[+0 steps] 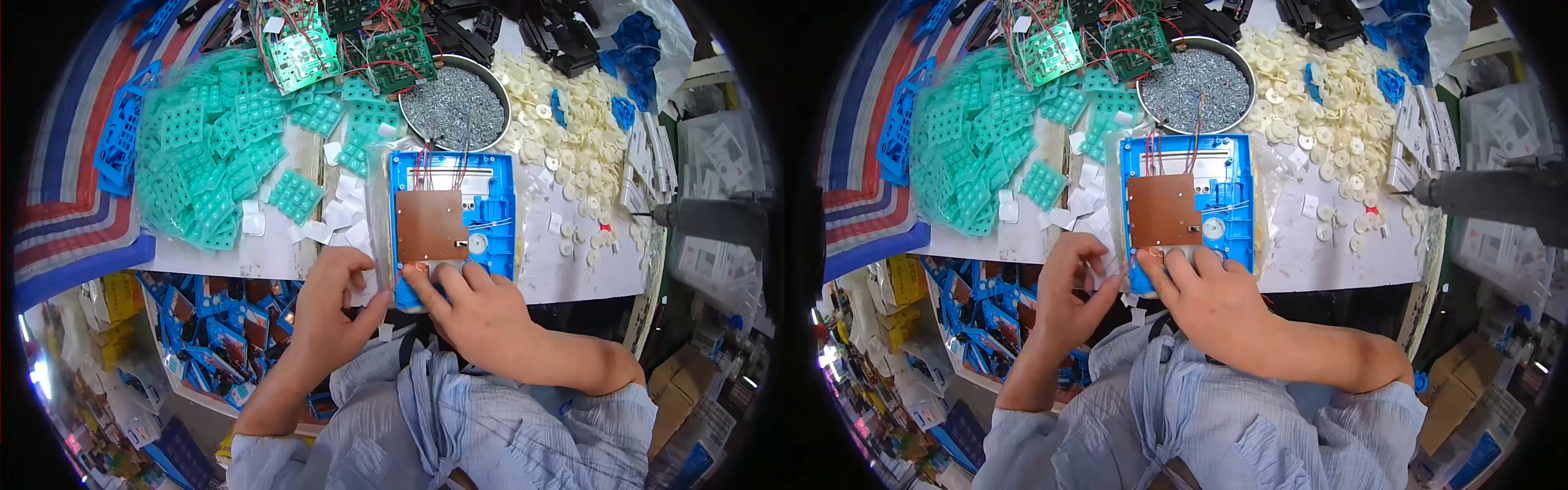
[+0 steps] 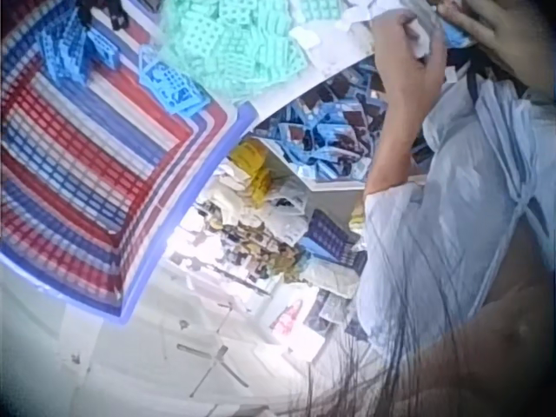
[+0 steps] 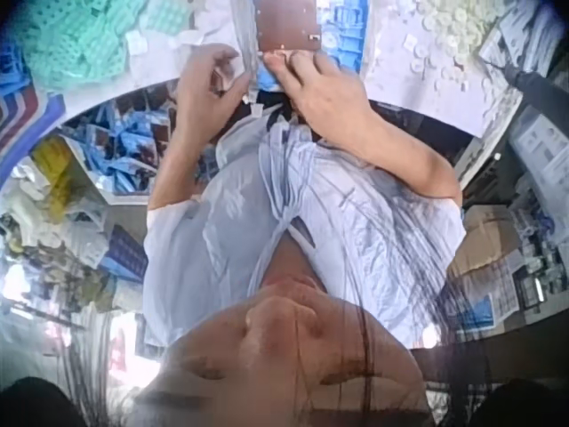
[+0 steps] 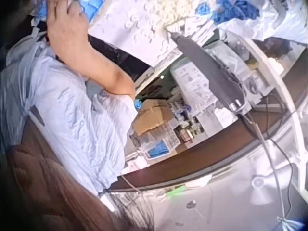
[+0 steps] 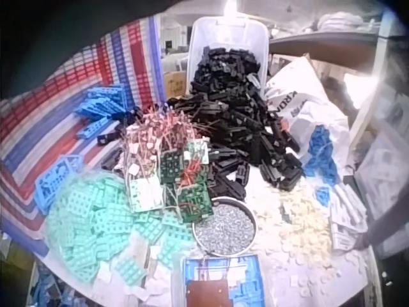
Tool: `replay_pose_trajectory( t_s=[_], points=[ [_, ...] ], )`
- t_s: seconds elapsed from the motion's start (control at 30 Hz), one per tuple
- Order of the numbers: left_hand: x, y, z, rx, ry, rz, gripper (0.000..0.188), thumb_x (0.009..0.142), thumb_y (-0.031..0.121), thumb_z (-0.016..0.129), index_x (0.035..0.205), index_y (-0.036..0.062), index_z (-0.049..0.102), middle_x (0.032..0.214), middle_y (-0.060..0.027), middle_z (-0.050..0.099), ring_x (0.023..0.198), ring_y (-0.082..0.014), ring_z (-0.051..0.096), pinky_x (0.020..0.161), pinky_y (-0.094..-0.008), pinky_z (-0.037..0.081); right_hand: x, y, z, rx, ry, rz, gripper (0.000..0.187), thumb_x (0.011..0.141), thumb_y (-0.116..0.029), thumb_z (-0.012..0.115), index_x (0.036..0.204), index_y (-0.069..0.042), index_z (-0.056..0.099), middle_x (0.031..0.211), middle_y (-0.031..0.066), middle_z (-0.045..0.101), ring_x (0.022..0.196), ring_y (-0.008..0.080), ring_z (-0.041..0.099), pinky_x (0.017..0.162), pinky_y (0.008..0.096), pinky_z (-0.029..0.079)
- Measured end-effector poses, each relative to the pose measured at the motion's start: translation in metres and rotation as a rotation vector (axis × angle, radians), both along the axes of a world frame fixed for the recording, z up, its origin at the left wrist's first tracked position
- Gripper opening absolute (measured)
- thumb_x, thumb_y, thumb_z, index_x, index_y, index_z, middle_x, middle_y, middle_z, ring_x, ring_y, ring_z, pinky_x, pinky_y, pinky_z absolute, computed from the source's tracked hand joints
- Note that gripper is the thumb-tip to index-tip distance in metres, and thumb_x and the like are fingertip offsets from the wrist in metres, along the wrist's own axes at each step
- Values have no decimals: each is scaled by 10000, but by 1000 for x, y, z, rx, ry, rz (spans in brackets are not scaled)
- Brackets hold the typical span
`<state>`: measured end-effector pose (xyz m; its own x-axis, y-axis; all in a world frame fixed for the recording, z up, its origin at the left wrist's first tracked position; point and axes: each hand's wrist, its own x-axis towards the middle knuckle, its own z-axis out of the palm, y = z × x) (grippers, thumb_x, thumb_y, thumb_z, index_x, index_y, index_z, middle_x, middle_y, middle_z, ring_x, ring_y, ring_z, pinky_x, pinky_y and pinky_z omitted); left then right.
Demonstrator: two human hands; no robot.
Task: Assembling the internal and external components of a blue plastic handheld toy device at a factory workbench.
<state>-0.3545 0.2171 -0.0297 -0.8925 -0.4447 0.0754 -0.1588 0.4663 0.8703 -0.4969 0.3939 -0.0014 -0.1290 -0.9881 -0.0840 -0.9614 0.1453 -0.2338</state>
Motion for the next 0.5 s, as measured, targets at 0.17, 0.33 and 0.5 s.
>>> replay_pose_trajectory(
  t_s=[0.17, 0.33, 0.5],
  points=[
    [15, 2, 5, 167, -300, -123, 191, 867, 41, 714, 1035, -1, 636, 668, -18, 555, 556, -121, 499, 527, -266, 389, -10, -3, 5, 64, -52, 57, 683, 793, -71, 619, 1460, -108, 480, 980, 109, 536, 822, 256, 602, 558, 334, 525],
    [13, -4, 13, 537, -148, 121, 118, 939, 48, 669, 1038, -15, 655, 708, 61, 542, 627, 0, 456, 546, -193, 350, -11, -5, 13, 56, -2, 81, 657, 796, -73, 617, 1442, -110, 502, 925, 91, 533, 749, 234, 613, 532, 307, 515],
    [-17, -12, 19, 569, 29, 77, 148, 955, 21, 629, 1095, -16, 658, 848, 30, 601, 714, 8, 486, 603, -163, 373, -7, -5, 5, -9, 29, 47, 679, 775, -145, 693, 1428, -105, 508, 935, 74, 545, 740, 212, 615, 548, 301, 519]
  ],
)
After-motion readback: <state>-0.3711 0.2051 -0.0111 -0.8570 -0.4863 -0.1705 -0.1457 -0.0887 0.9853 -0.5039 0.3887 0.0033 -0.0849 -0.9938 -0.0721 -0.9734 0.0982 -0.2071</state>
